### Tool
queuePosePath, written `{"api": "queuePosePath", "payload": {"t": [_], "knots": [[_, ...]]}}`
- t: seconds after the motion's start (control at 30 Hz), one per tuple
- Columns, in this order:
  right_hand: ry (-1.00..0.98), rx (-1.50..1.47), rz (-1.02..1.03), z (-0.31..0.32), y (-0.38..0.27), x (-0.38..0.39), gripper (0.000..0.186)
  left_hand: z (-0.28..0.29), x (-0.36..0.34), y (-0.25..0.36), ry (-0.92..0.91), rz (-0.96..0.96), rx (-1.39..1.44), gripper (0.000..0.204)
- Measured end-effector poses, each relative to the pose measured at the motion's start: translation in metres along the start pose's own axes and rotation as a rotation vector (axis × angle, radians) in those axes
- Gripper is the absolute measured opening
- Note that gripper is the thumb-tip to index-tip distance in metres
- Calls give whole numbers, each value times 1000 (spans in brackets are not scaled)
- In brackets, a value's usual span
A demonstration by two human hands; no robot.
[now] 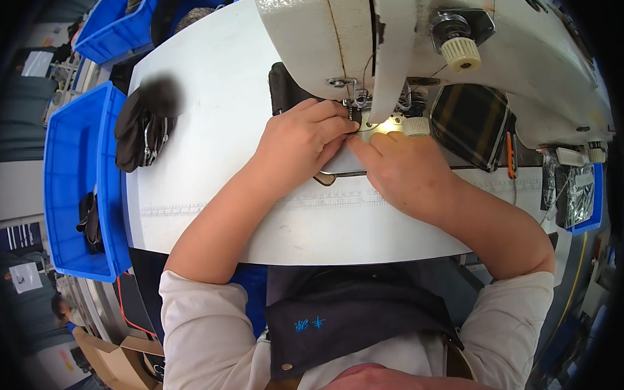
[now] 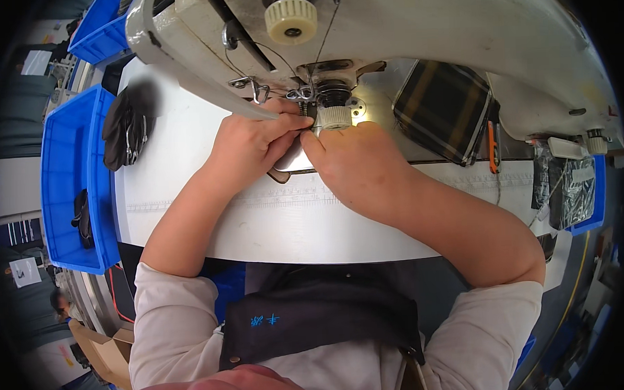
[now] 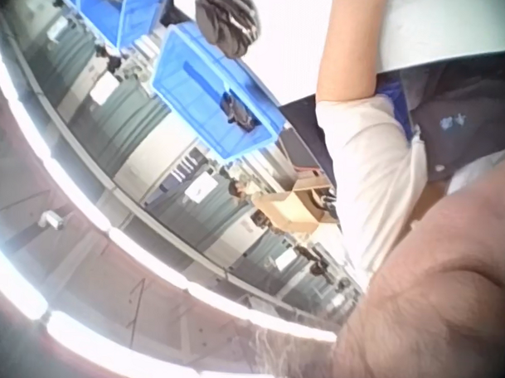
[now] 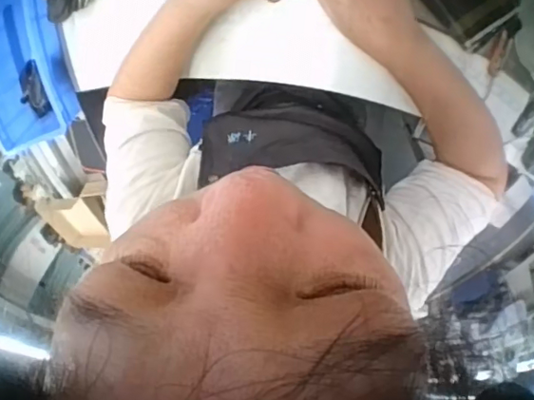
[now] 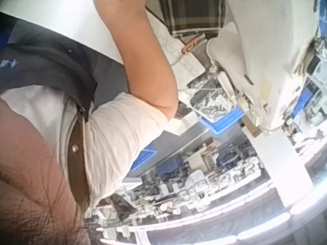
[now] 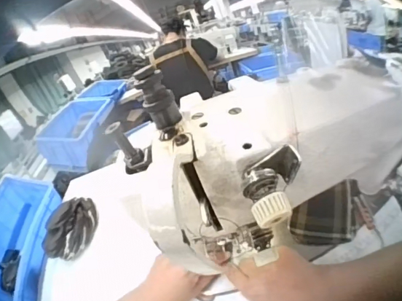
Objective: The person operates an industrial sewing machine to stitch a zipper onto a small black pouch. They guide the fabric under the needle, pause to adjust the alignment, and continue sewing along the edge. After completing the seam, they remove the pouch and place it into a blue bin before picking up another pouch to repeat the process.
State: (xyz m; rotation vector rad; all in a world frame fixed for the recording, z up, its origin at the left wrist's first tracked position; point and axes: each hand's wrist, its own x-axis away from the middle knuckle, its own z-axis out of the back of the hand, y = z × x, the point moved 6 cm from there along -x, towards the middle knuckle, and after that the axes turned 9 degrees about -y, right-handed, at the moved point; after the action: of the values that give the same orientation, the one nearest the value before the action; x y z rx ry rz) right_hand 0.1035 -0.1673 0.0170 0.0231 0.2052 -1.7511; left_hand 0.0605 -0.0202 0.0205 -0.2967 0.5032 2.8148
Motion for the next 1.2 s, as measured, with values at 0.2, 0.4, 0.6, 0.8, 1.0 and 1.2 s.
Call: {"api": "queuePosePath", "payload": {"t": [0.2,0.4,0.6,0.8,1.0,1.2], "knots": [[-14,34,-29,-3,2,-2,25,0,-2,2,5,7,-10,21],[77,102,-39,-6,8,-5,39,-5,-4,8,17,93,-47,18],[65,158,-10,-2,5,-4,42,-7,-1,11,31,114,-55,21],[38,189,-19,-3,5,-3,42,16,2,7,64,111,-130,30],[48,115,-65,-10,13,-4,43,13,5,-3,27,213,-60,26],[118,159,10,-2,6,-6,44,7,4,3,-30,314,40,19]]}}
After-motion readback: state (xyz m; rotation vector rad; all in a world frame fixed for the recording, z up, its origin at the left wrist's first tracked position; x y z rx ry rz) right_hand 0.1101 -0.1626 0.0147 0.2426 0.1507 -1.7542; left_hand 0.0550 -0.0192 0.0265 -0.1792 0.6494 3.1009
